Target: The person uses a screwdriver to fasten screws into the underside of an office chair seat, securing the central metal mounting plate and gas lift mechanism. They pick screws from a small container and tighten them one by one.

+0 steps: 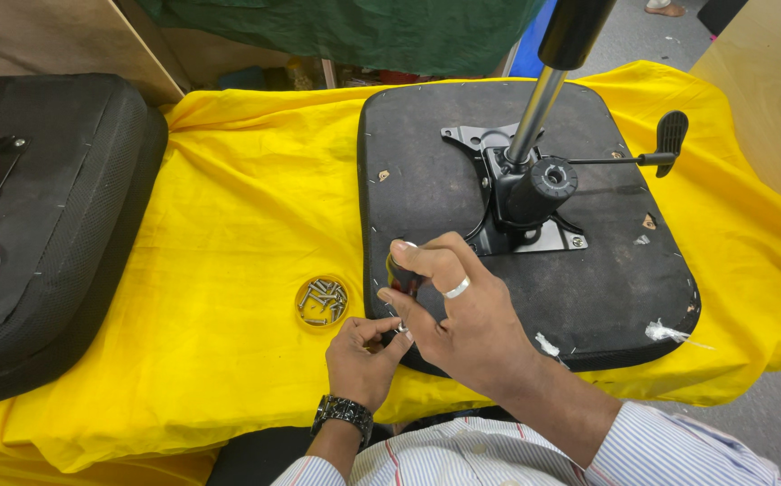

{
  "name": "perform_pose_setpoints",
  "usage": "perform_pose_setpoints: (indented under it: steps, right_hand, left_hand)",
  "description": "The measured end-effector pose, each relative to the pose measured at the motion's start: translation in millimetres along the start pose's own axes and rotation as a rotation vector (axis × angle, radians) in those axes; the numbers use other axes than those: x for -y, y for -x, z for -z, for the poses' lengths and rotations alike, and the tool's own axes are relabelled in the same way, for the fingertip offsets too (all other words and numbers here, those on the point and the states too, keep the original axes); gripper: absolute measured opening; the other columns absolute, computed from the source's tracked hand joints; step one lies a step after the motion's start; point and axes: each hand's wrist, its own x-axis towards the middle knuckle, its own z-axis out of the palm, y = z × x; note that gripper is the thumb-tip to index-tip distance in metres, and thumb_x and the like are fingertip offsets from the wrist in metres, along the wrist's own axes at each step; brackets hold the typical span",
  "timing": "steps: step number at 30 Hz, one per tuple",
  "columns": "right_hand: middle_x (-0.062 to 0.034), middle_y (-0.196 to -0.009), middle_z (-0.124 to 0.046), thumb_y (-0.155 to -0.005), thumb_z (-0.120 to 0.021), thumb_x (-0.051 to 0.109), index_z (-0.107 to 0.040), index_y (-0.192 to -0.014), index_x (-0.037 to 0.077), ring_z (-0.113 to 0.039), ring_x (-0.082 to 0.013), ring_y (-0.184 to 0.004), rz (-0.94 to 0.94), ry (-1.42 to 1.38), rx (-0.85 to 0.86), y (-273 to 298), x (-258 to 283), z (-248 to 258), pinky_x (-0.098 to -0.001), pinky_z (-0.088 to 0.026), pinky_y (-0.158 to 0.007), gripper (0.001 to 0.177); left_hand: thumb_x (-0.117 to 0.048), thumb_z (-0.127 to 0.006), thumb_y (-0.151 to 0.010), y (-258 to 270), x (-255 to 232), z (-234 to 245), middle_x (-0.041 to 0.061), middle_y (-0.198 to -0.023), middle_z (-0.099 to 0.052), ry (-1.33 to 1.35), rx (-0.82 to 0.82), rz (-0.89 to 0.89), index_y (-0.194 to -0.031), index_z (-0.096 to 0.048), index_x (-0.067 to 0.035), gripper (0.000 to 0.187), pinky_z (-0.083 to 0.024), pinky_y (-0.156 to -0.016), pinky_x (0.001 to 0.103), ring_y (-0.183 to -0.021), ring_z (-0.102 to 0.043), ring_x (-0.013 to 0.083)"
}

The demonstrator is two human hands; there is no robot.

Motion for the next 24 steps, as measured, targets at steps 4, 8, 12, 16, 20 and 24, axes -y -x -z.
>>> perform_pose_setpoints:
  steps: [4,8,12,16,20,24]
  right_hand:
    - [-0.0166,-0.111,-0.062,-0.090,-0.080,0.008,-0.047,-0.136,0.005,-0.074,-0.0210,-0.095,0.020,0.063,-0.011,-5.8,-3.4,2.0,-0.0308,-0.064,-0.072,0.056]
    - [-0.0200,-0.119,-0.060,-0.090,-0.070,-0.003,-0.043,-0.134,0.002,-0.072,-0.0268,-0.104,0.150,-0.052,-0.062,-6.6,-1.7,3.4,-0.0354,-0.063,-0.081,0.052]
    - [-0.0134,-0.110,-0.063,-0.091,-0.079,0.004,-0.049,-0.134,0.006,-0.076,-0.0180,-0.092,0.007,-0.027,-0.016,-4.3,0.7,1.2,-0.0275,-0.066,-0.071,0.052]
    - [-0.0138,-0.109,-0.062,-0.088,-0.083,0.008,-0.049,-0.133,0.007,-0.074,-0.0182,-0.087,-0.005,0.034,-0.007,-7.1,-1.2,3.6,-0.0279,-0.063,-0.066,0.057]
    - [-0.0184,-0.121,-0.059,-0.090,-0.073,-0.002,-0.042,-0.136,0.004,-0.071,-0.0255,-0.103,0.147,-0.037,-0.042,-5.4,-1.2,6.7,-0.0334,-0.063,-0.078,0.056]
    - [-0.0108,-0.109,-0.062,-0.094,-0.077,0.003,-0.047,-0.141,0.008,-0.074,-0.0181,-0.092,0.037,-0.050,0.030,-5.1,-1.7,3.0,-0.0284,-0.064,-0.074,0.056]
  left_hand:
    - [-0.023,-0.090,-0.071,0.7,-0.1,-1.6,0.003,-0.081,-0.066,0.024,-0.011,0.008,-0.097,-0.083,-0.007,0.031,-0.054,-0.065,0.027,-0.068,-0.062,0.0121]
    - [-0.020,-0.089,-0.070,0.0,1.3,-0.8,0.003,-0.081,-0.065,0.024,0.005,0.029,-0.097,-0.083,-0.008,0.030,-0.053,-0.065,0.027,-0.068,-0.061,0.0127]
    - [-0.019,-0.088,-0.070,-0.2,3.5,0.1,0.002,-0.082,-0.066,0.021,0.017,0.013,-0.098,-0.083,-0.008,0.030,-0.053,-0.065,0.027,-0.068,-0.061,0.0119]
    - [-0.019,-0.089,-0.071,-1.8,2.8,0.9,0.004,-0.081,-0.065,0.046,0.027,0.022,-0.098,-0.083,-0.007,0.030,-0.052,-0.064,0.028,-0.068,-0.059,0.0121]
    - [-0.020,-0.089,-0.070,-2.8,2.1,1.5,0.002,-0.081,-0.066,0.008,0.026,0.032,-0.098,-0.083,-0.008,0.031,-0.052,-0.065,0.027,-0.068,-0.060,0.0118]
    - [-0.020,-0.088,-0.071,-2.6,0.3,2.1,0.002,-0.081,-0.064,0.024,0.040,0.028,-0.099,-0.082,-0.008,0.031,-0.052,-0.064,0.027,-0.068,-0.059,0.0118]
